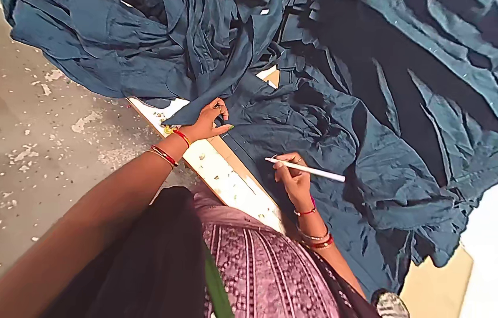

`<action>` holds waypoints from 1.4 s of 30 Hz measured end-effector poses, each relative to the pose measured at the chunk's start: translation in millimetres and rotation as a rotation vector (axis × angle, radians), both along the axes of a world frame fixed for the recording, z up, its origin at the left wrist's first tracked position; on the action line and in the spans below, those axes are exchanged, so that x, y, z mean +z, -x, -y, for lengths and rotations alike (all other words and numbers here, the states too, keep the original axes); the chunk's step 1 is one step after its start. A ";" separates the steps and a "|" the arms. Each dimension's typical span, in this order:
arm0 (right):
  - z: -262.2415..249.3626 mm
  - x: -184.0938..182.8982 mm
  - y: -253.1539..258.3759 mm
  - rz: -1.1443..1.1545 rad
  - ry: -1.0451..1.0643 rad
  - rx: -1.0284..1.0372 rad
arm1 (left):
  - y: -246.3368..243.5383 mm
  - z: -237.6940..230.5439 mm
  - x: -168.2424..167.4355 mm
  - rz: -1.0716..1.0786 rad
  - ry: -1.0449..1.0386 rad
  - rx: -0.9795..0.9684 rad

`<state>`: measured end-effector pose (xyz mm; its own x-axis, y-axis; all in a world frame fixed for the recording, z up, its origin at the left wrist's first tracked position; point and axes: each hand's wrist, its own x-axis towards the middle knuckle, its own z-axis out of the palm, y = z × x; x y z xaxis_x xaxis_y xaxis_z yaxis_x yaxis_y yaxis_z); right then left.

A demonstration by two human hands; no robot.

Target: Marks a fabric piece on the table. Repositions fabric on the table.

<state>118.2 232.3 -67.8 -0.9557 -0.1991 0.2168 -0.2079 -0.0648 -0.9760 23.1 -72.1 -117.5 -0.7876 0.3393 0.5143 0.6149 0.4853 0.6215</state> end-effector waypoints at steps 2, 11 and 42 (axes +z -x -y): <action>-10.5 -16.7 -9.2 -0.123 -0.135 0.064 | -0.3 0.8 1.7 0.013 0.026 -0.001; 2.1 -37.0 -19.2 -0.439 -0.538 -0.051 | 0.3 2.8 3.6 0.057 0.086 0.016; -50.7 -32.3 -94.1 -0.360 -0.661 -0.295 | -3.2 1.6 14.5 0.133 0.188 0.043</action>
<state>212.3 282.9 -100.1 -0.8829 -0.1445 0.4468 -0.4354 0.6086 -0.6634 26.3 -73.7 -103.0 -0.8601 0.3843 0.3356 0.5099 0.6240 0.5921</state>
